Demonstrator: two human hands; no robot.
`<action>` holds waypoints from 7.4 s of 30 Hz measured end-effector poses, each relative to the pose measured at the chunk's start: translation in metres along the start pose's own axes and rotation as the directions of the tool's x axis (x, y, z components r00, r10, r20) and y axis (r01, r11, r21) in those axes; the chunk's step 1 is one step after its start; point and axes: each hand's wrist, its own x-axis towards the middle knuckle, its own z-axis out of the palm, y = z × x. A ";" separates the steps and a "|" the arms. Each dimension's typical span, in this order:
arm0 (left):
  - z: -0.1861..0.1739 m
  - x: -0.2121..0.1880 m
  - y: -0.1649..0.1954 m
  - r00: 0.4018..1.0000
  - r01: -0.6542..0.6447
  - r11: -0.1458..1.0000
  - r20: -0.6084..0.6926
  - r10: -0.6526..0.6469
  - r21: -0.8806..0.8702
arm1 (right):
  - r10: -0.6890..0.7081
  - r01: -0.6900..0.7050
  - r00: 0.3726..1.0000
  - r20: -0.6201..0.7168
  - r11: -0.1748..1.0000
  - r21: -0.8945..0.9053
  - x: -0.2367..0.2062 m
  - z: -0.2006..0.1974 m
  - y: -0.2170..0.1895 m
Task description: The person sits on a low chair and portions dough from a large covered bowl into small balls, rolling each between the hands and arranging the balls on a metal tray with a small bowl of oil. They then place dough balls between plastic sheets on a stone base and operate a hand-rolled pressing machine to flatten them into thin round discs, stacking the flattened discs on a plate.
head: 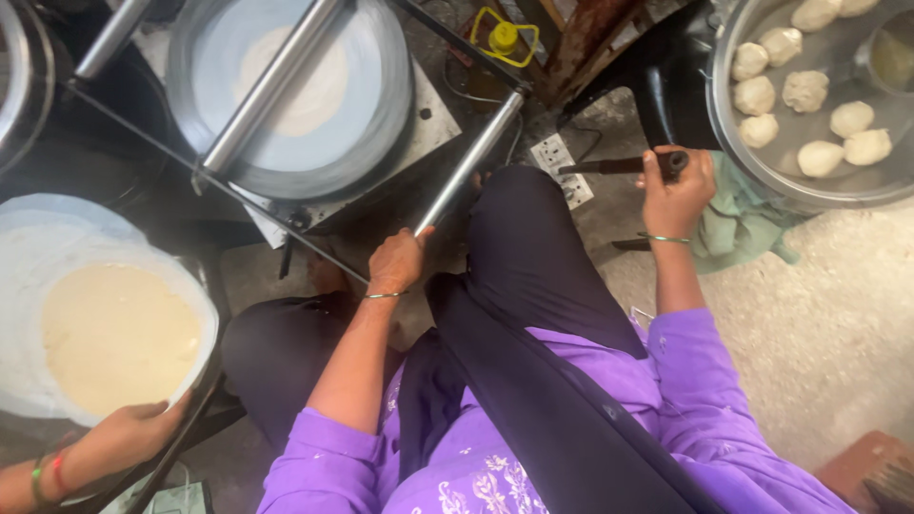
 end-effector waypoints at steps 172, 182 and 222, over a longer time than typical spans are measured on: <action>-0.180 0.040 -0.057 0.630 -0.342 0.879 -0.775 -0.048 -0.332 | 0.497 -0.619 0.425 0.757 0.769 -0.157 0.099 0.374 -0.212; -0.190 0.058 -0.085 0.671 -0.268 0.823 -0.710 -0.213 -0.501 | 0.615 -0.673 0.496 0.614 0.718 -0.176 0.110 0.434 -0.205; -0.177 0.061 -0.078 0.760 -0.238 0.858 -0.638 -0.129 -0.456 | 0.520 -0.647 0.360 0.775 0.738 -0.194 0.100 0.430 -0.189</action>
